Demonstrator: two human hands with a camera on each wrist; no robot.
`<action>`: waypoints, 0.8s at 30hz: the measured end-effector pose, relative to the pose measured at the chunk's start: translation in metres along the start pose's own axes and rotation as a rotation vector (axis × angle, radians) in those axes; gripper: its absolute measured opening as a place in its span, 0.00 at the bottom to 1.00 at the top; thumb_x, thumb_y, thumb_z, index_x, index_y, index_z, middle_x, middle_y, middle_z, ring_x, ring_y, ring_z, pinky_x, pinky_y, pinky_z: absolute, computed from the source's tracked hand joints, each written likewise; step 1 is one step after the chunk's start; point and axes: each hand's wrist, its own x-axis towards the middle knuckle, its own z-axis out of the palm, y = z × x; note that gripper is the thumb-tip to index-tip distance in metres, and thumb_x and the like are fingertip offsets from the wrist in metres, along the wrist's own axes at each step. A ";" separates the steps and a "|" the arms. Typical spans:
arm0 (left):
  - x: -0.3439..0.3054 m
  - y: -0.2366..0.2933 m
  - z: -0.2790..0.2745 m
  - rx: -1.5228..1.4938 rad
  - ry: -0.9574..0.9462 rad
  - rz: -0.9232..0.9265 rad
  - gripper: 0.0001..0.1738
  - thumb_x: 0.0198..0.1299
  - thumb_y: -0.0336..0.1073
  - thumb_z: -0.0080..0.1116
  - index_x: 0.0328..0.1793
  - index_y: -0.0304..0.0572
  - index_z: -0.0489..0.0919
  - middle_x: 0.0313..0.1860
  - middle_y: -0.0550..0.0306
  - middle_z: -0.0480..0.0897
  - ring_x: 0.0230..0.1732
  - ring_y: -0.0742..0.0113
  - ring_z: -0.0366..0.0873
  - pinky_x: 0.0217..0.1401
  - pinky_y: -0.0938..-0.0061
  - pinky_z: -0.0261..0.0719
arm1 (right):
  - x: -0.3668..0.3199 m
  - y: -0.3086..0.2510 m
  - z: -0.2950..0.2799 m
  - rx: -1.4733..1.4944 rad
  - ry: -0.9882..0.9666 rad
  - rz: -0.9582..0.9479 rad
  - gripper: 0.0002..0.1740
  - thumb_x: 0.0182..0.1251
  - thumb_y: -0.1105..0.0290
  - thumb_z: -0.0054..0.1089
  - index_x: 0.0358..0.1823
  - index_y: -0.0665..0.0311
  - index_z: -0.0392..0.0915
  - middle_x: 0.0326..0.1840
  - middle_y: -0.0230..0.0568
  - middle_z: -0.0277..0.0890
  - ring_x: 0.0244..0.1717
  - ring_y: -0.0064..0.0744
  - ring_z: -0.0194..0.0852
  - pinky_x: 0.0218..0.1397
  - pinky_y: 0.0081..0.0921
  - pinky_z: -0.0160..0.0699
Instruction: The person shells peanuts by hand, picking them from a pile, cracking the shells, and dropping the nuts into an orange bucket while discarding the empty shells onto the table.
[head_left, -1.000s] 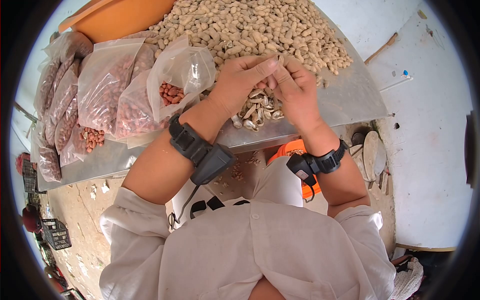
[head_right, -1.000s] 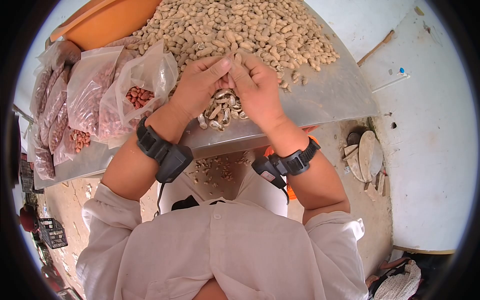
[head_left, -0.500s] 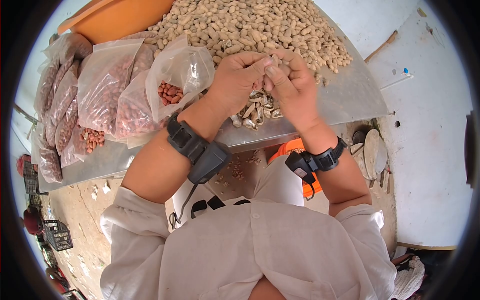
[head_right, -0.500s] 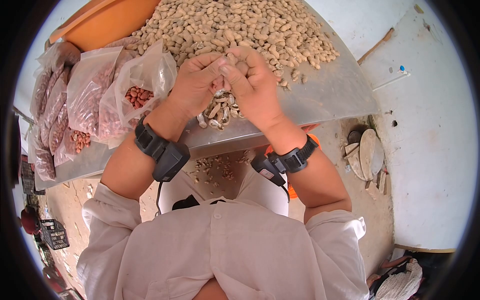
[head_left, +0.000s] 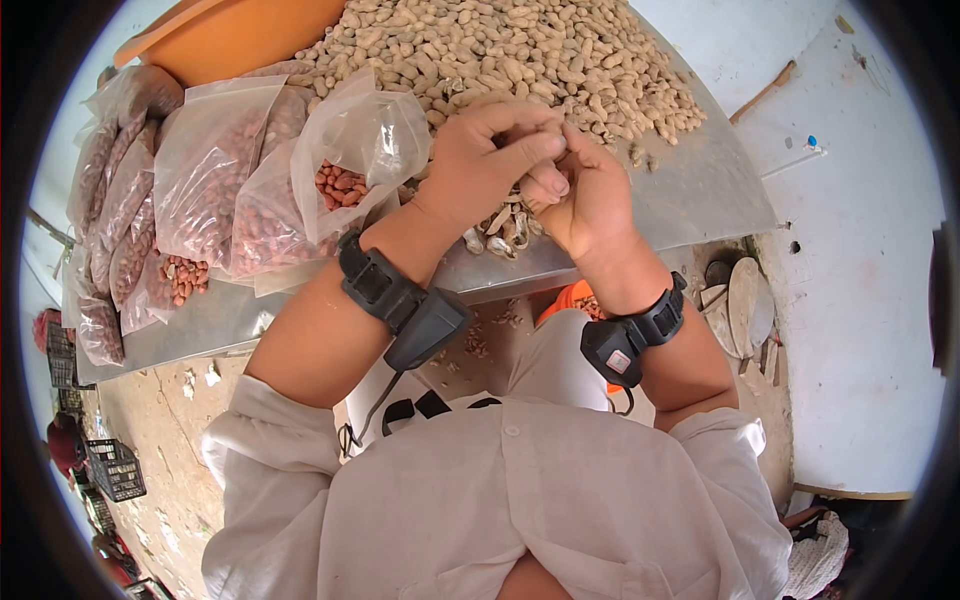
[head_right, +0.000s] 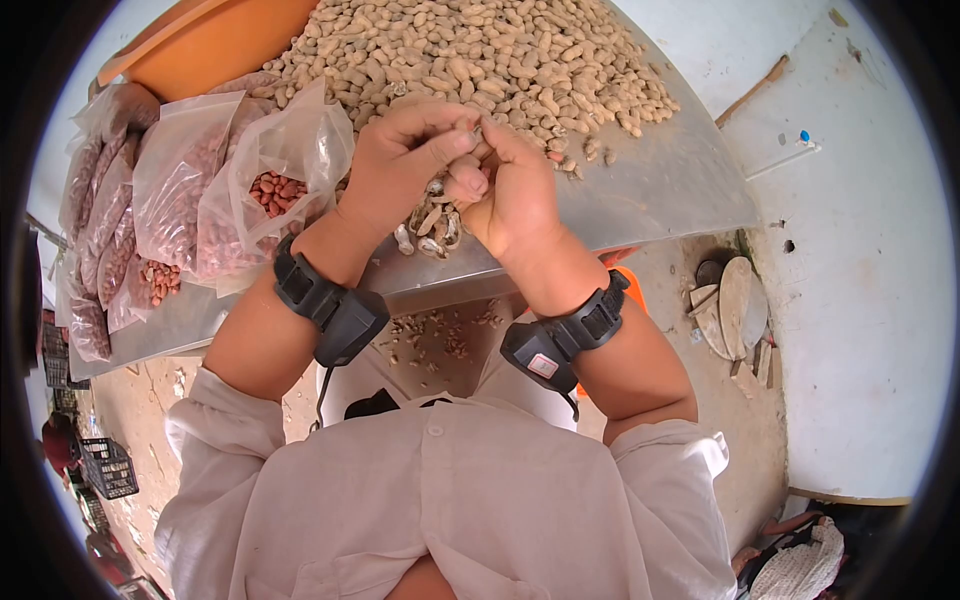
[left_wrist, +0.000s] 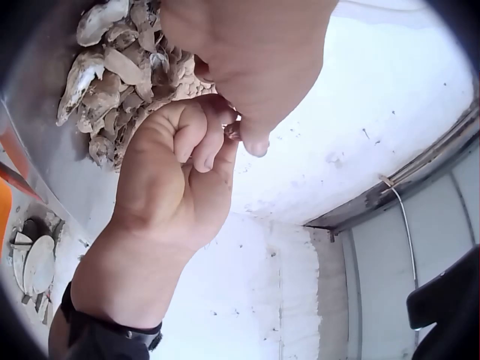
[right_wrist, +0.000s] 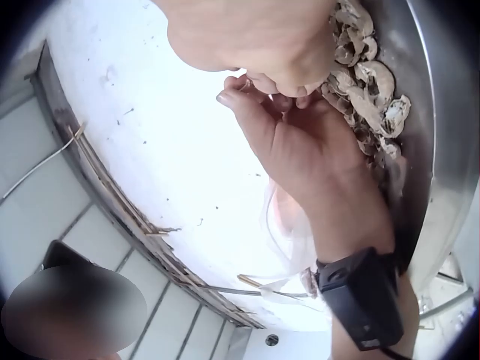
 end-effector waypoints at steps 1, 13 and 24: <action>0.001 -0.001 -0.004 0.177 -0.025 0.134 0.11 0.53 0.30 0.63 0.43 0.37 0.82 0.34 0.60 0.79 0.33 0.71 0.74 0.38 0.81 0.73 | 0.000 0.000 0.001 0.039 0.057 0.016 0.14 0.73 0.64 0.38 0.35 0.65 0.69 0.25 0.33 0.66 0.18 0.20 0.53 0.20 0.17 0.53; 0.001 0.002 -0.007 0.074 -0.084 0.036 0.12 0.59 0.30 0.58 0.49 0.35 0.80 0.43 0.59 0.82 0.37 0.75 0.76 0.43 0.80 0.75 | -0.007 -0.003 0.001 -0.012 0.100 0.003 0.11 0.72 0.64 0.43 0.39 0.64 0.70 0.22 0.31 0.64 0.16 0.20 0.51 0.18 0.18 0.51; 0.005 -0.006 -0.012 -0.321 -0.039 -0.265 0.11 0.61 0.33 0.56 0.47 0.38 0.82 0.37 0.63 0.81 0.31 0.80 0.71 0.36 0.84 0.71 | -0.013 -0.032 -0.006 -0.716 -0.042 -0.010 0.10 0.68 0.67 0.53 0.36 0.67 0.75 0.18 0.25 0.62 0.16 0.16 0.53 0.19 0.16 0.55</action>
